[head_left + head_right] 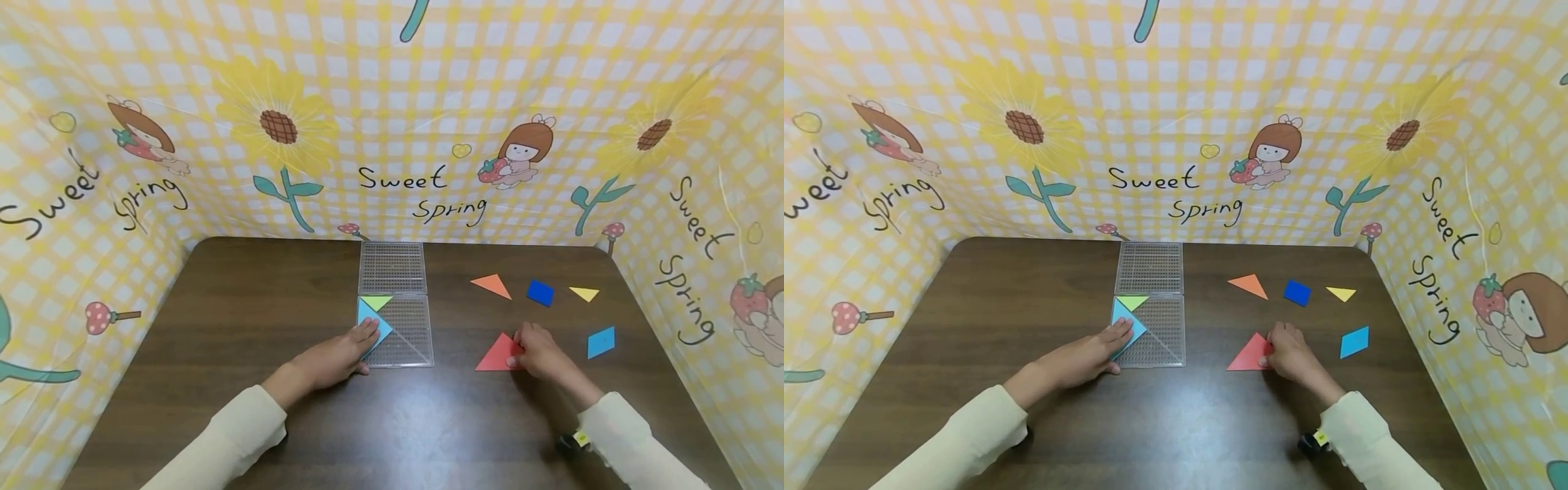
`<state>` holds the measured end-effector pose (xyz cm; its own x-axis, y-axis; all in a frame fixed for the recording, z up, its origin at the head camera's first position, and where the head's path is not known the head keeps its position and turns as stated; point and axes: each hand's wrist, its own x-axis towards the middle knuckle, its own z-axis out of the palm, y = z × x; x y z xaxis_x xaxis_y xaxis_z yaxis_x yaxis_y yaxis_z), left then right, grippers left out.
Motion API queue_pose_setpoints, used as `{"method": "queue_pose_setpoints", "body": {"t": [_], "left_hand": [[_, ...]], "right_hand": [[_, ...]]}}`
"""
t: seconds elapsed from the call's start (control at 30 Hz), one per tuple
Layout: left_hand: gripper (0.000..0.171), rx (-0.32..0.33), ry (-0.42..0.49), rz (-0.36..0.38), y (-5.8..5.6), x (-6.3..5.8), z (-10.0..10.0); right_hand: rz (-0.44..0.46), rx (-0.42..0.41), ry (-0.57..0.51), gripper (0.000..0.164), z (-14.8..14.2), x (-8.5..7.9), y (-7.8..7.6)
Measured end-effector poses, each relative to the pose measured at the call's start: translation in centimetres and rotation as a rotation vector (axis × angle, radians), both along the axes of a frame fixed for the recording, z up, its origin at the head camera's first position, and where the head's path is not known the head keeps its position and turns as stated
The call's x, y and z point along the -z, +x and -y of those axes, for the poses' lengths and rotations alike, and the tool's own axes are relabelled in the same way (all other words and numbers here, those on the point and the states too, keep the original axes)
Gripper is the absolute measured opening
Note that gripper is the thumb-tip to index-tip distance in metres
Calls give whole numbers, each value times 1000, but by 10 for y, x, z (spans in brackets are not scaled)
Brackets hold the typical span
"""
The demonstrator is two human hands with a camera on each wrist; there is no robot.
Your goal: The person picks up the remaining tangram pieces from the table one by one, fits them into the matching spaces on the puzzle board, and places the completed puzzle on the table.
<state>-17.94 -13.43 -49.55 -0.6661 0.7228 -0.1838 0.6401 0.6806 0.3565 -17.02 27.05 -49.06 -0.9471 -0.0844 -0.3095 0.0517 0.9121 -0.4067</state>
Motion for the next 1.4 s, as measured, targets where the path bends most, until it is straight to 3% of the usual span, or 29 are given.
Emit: {"method": "queue_pose_setpoints", "body": {"t": [0.3, 0.6, 0.83, 1.1, 1.4], "left_hand": [[68, -2, -1, -15, 2, -1, 2], [70, -4, -4, -19, 2, 4, 3], [70, 0, 7, -26, 2, 3, 3], [70, -3, 23, -31, 2, -1, 2], [71, -13, 25, -21, 1, 1, 1]], "right_hand": [[-40, 25, -126, 34, -12, 8, 2], [-24, -26, -248, 16, -33, 3, -6], [85, 121, -451, 30, -30, -7, -14], [70, 240, -523, 38, -13, -18, -28], [109, 261, -647, 41, 3, -31, -38]]}}
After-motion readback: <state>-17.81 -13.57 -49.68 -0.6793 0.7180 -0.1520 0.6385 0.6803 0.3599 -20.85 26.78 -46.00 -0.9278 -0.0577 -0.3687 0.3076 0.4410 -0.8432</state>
